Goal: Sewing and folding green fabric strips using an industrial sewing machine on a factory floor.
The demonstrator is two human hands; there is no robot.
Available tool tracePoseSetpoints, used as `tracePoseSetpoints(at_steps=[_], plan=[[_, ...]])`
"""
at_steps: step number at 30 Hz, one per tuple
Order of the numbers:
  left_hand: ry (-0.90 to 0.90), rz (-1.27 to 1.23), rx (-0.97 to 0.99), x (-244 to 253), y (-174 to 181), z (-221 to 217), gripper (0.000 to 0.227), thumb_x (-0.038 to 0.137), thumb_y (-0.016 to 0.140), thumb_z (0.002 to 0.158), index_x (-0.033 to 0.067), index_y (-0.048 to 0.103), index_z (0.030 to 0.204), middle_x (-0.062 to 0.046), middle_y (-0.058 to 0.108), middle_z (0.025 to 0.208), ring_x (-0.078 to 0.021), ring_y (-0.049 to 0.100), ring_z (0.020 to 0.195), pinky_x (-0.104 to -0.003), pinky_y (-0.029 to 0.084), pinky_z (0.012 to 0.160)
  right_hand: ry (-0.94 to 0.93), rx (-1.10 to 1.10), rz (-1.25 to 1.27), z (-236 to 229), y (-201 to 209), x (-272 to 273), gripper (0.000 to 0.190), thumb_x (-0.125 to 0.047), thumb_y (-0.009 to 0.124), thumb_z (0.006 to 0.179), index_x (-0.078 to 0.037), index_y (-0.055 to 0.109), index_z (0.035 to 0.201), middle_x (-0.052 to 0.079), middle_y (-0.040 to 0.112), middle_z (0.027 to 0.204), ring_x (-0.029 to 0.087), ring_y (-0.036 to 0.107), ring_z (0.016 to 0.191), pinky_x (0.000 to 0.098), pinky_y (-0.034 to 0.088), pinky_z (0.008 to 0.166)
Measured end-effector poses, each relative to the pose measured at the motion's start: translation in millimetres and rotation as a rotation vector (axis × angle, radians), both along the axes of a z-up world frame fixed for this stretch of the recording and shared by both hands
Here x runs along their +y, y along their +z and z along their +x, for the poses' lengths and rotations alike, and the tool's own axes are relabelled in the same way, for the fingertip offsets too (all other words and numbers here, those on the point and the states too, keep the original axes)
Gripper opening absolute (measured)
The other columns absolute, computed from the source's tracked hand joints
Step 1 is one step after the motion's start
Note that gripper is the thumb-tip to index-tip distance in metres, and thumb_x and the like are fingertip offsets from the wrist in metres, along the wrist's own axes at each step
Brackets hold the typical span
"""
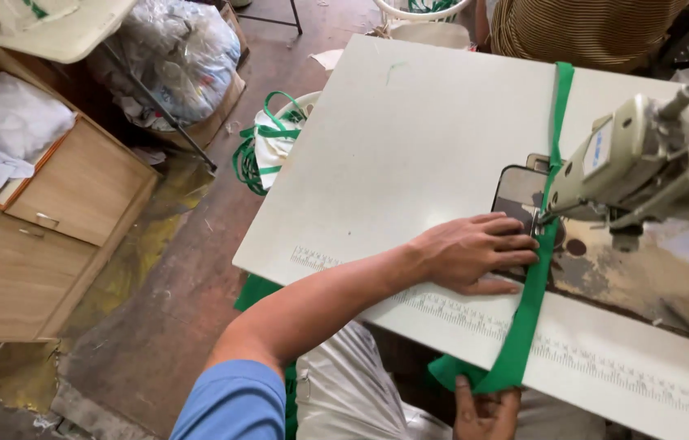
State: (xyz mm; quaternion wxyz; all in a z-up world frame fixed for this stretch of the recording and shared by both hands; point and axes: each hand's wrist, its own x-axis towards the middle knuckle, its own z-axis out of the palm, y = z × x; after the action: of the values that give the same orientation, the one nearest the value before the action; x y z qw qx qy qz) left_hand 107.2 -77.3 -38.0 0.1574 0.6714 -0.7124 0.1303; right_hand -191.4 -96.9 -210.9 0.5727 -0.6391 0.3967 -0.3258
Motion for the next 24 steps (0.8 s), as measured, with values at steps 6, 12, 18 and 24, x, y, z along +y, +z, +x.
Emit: tracePoseSetpoints(at_steps=[6,12,18,24], plan=[[0.191,-0.165,0.006,31,-3,-64,0.047,0.036,0.058,0.113,0.0051,0.064,0.148,-0.015,0.070,0.148,-0.0358,0.067,0.134,-0.046,0.047,0.125,0.066,0.183,-0.035,-82,73,-15,0.019,-0.023,0.079,0.100,-0.013,0.072,0.114,0.003,0.067,0.073,0.005,0.054,0.063,0.0233,0.047,0.057],[0.242,-0.193,0.105,85,23,-138,0.034,0.019,0.066,0.115,-0.0042,0.071,0.139,-0.019,0.071,0.145,-0.0413,0.063,0.139,-0.051,0.051,0.124,0.276,0.455,-0.300,-113,160,-24,0.030,-0.041,0.071,0.100,-0.014,0.069,0.087,-0.004,0.045,0.051,0.008,0.037,0.049,0.0320,0.034,0.047],[0.209,-0.117,0.133,91,20,-139,0.040,0.022,0.065,0.117,-0.0003,0.067,0.150,-0.017,0.067,0.154,-0.0390,0.058,0.149,-0.052,0.045,0.130,0.104,0.329,-0.296,-103,173,7,0.025,-0.027,0.079,0.095,-0.009,0.063,0.089,-0.007,0.042,0.052,0.002,0.037,0.049,0.0257,0.034,0.048],[0.197,-0.049,0.149,89,23,-141,0.047,0.025,0.065,0.119,-0.0024,0.059,0.156,-0.021,0.059,0.161,-0.0400,0.052,0.154,-0.053,0.041,0.133,-0.093,0.315,0.232,-89,199,18,0.031,-0.017,0.077,0.096,-0.008,0.049,0.087,0.013,0.053,0.054,0.035,0.068,0.031,0.0423,0.055,0.026]])
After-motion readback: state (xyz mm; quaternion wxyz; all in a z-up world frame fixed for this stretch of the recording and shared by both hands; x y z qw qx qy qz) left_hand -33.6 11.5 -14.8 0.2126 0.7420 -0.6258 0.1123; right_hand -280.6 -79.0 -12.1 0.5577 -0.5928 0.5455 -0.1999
